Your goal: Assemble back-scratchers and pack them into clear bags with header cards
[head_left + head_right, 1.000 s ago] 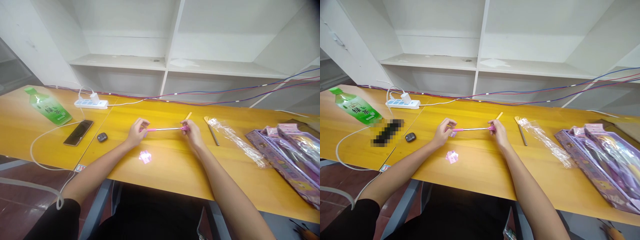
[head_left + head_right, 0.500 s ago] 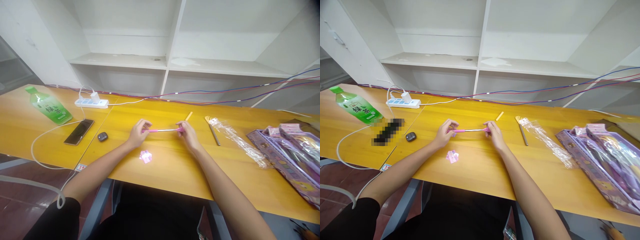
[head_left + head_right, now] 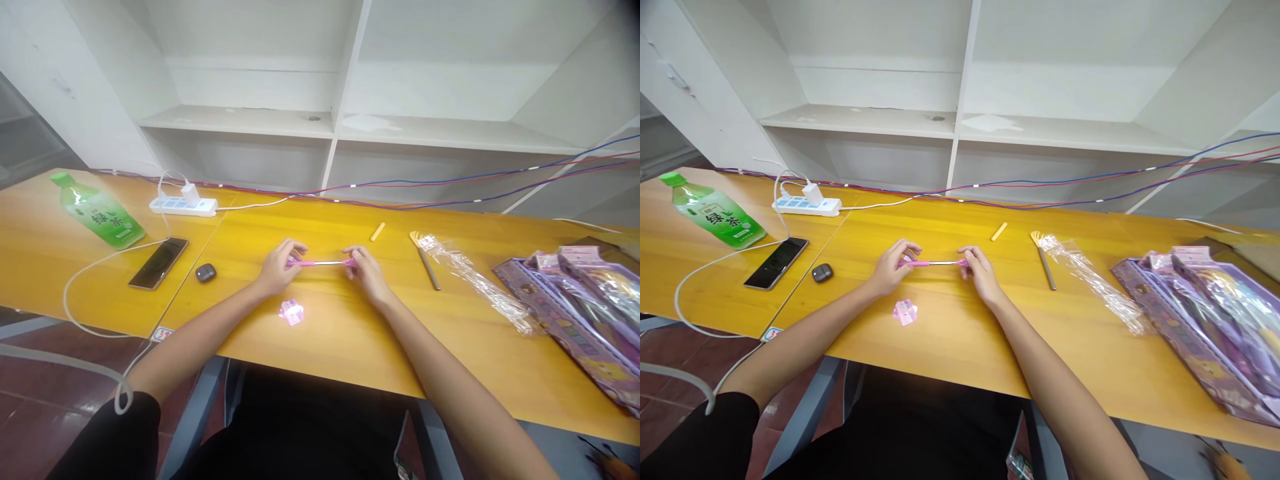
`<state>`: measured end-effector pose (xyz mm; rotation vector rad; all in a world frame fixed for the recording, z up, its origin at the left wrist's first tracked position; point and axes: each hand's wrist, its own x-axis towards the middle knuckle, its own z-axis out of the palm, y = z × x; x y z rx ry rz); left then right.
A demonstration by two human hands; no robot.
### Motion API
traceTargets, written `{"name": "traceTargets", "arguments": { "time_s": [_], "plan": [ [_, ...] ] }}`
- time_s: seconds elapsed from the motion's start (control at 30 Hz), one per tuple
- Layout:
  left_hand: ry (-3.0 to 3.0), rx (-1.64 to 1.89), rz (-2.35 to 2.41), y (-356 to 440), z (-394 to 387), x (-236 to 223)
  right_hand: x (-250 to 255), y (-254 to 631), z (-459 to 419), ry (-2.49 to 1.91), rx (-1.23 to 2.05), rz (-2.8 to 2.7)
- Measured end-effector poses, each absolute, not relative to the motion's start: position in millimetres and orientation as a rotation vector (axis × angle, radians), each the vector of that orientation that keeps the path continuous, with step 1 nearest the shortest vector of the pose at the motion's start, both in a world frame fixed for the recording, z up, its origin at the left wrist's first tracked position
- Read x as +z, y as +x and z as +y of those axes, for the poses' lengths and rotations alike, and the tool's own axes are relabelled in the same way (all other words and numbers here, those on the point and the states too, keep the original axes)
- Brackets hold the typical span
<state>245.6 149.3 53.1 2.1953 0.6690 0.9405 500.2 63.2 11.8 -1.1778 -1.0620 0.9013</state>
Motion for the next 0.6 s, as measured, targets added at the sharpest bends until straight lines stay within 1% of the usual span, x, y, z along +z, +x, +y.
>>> {"name": "traceTargets", "arguments": {
  "time_s": [0.6],
  "plan": [
    [2.169,0.905,0.711,248.5,141.8,51.0,11.8,483.4,57.8,-1.191,0.98,-1.065]
  ]
}}
